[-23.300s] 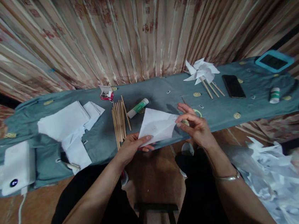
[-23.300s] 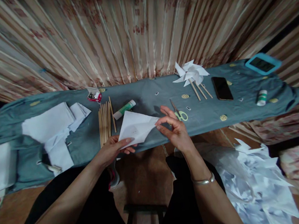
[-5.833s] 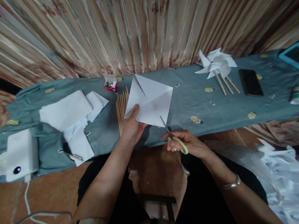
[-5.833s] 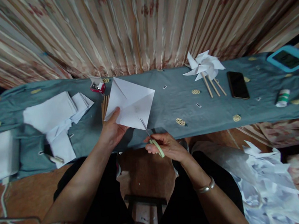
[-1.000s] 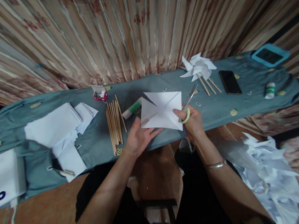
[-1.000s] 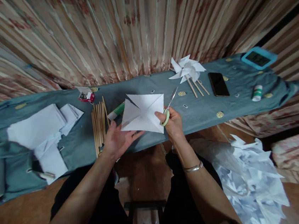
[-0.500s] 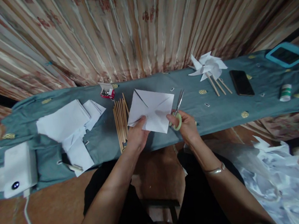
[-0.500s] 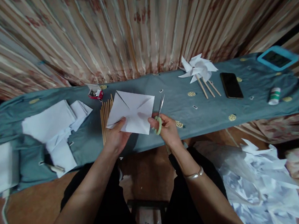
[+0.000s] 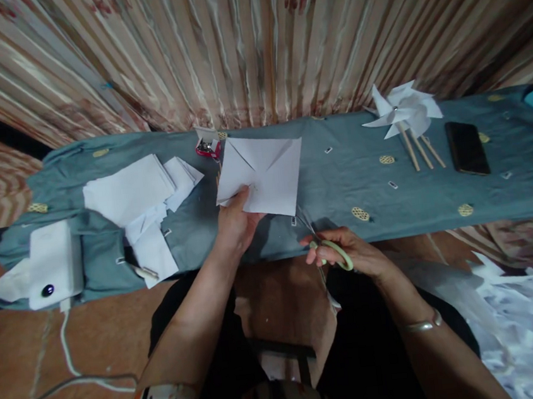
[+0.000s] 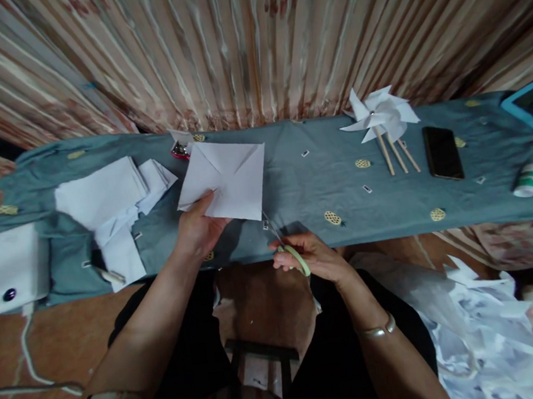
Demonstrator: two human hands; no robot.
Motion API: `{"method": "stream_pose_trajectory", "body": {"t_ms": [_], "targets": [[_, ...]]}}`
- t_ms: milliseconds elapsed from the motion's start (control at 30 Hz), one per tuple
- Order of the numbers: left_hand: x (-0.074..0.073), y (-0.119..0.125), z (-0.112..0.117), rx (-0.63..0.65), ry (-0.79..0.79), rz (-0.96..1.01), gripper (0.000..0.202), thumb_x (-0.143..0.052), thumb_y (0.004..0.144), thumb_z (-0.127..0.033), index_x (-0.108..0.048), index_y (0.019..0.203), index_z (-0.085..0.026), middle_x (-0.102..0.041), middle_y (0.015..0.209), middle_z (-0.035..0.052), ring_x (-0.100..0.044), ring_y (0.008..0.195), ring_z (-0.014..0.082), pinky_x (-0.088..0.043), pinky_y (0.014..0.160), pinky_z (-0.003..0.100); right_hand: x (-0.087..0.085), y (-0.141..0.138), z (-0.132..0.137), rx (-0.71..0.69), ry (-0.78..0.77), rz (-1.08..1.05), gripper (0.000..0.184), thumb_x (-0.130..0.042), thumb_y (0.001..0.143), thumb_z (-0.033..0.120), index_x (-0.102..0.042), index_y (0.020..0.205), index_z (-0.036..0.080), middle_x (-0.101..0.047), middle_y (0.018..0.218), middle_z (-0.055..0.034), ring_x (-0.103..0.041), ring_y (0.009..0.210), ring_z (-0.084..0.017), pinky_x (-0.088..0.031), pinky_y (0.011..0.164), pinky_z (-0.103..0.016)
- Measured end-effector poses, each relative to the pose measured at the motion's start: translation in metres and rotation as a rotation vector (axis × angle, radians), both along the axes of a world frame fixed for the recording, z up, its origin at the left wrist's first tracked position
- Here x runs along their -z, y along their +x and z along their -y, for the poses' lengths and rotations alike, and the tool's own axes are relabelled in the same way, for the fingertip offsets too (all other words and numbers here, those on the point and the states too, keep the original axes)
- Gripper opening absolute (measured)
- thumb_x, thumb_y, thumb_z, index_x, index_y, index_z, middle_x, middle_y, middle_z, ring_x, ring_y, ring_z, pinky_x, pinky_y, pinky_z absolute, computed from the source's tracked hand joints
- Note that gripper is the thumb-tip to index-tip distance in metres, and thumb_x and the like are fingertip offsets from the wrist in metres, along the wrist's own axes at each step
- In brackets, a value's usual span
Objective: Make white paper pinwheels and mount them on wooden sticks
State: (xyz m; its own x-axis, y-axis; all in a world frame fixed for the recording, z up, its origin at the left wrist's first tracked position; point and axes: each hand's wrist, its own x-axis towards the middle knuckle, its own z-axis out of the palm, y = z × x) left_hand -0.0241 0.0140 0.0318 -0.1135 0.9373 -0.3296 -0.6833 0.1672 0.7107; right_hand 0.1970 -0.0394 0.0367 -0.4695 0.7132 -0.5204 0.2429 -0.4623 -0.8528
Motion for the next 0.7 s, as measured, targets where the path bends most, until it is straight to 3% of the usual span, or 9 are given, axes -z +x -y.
{"method": "stream_pose_trajectory", "body": {"t_ms": [700], "targets": [[-0.01, 0.016, 0.011, 0.096, -0.037, -0.06, 0.042, -0.066, 0.077, -0.018, -0.06, 0.119, -0.018, -0.069, 0.117, 0.009, -0.063, 0.11, 0.0296, -0.057, 0.087, 0.045, -0.003, -0.003, -0.001, 0.003, 0.029, 0.011, 0.049, -0.079, 0.065, 0.055, -0.072, 0.092, 0.015, -0.071, 0.07, -0.0021, -0.061, 0.059, -0.011, -0.052, 0.06, -0.025]]}}
